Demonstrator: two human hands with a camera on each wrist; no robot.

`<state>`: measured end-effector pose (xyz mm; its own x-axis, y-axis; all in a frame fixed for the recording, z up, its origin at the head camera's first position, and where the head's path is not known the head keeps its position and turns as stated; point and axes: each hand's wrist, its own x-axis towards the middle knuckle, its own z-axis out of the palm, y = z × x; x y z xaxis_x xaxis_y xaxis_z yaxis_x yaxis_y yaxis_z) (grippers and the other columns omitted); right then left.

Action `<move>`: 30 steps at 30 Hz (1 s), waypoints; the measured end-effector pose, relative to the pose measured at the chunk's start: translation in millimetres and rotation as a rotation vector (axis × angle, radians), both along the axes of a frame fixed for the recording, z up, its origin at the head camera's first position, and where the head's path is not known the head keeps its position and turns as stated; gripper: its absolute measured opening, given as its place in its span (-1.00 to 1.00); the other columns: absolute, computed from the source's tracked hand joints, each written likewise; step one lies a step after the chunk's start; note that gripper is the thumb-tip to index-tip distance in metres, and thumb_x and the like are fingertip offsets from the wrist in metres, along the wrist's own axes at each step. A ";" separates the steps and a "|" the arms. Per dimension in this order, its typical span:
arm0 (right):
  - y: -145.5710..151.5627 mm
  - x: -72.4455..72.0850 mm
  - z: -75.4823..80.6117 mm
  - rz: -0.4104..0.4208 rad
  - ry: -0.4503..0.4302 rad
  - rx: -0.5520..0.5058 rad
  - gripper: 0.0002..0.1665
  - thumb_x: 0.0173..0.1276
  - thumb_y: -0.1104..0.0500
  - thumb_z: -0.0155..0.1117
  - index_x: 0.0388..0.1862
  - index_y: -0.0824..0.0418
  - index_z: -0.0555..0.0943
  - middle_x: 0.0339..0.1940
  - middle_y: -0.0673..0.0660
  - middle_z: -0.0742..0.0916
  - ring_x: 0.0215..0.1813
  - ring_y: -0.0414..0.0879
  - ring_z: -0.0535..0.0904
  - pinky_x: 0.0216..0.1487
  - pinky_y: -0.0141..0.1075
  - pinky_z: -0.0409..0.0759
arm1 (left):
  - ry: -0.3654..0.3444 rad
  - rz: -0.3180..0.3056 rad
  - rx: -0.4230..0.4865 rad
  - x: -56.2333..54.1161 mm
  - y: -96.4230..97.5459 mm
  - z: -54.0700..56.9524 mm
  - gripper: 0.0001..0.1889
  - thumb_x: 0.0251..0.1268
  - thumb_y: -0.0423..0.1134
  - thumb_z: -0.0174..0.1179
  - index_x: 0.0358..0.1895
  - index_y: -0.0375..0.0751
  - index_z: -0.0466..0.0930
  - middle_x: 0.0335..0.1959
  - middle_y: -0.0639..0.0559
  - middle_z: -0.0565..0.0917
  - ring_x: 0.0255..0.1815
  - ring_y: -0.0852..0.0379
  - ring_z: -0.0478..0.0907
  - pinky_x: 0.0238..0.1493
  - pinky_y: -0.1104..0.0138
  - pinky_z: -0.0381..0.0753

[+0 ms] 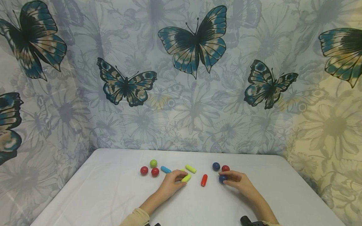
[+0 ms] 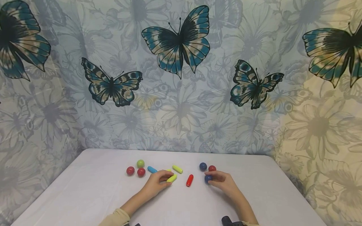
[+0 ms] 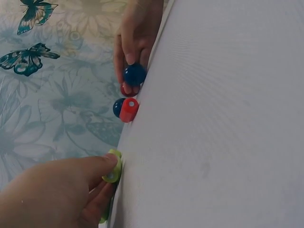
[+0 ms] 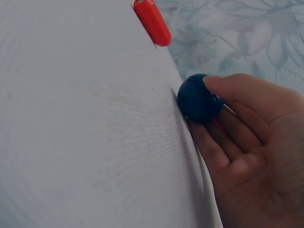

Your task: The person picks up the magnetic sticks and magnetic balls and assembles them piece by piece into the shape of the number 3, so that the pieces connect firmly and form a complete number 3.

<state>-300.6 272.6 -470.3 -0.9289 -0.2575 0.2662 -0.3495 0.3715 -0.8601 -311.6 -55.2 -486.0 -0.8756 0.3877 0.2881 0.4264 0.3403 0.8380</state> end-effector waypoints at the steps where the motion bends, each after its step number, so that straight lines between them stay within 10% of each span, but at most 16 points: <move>1: 0.4 0.0 0.1 0.007 -0.014 0.000 -0.56 0.23 0.22 0.39 0.10 0.29 0.63 0.15 0.28 0.69 0.12 -0.52 0.56 0.13 -0.65 0.47 | 0.003 0.003 -0.006 -0.1 0.1 -0.3 -0.63 0.19 -0.42 0.30 0.10 -0.26 0.58 0.10 -0.15 0.63 0.13 -0.04 0.62 0.12 0.48 0.59; 30: -7.3 -0.5 1.9 0.133 -0.072 0.009 -0.51 0.27 0.19 0.37 0.15 0.35 0.57 0.17 0.38 0.65 0.09 -0.42 0.63 0.09 -0.58 0.54 | 0.040 0.003 -0.023 0.6 -1.2 0.7 -0.71 0.04 -0.55 0.30 -0.13 -0.23 0.68 -0.09 -0.06 0.68 0.09 -0.10 0.62 0.11 0.39 0.63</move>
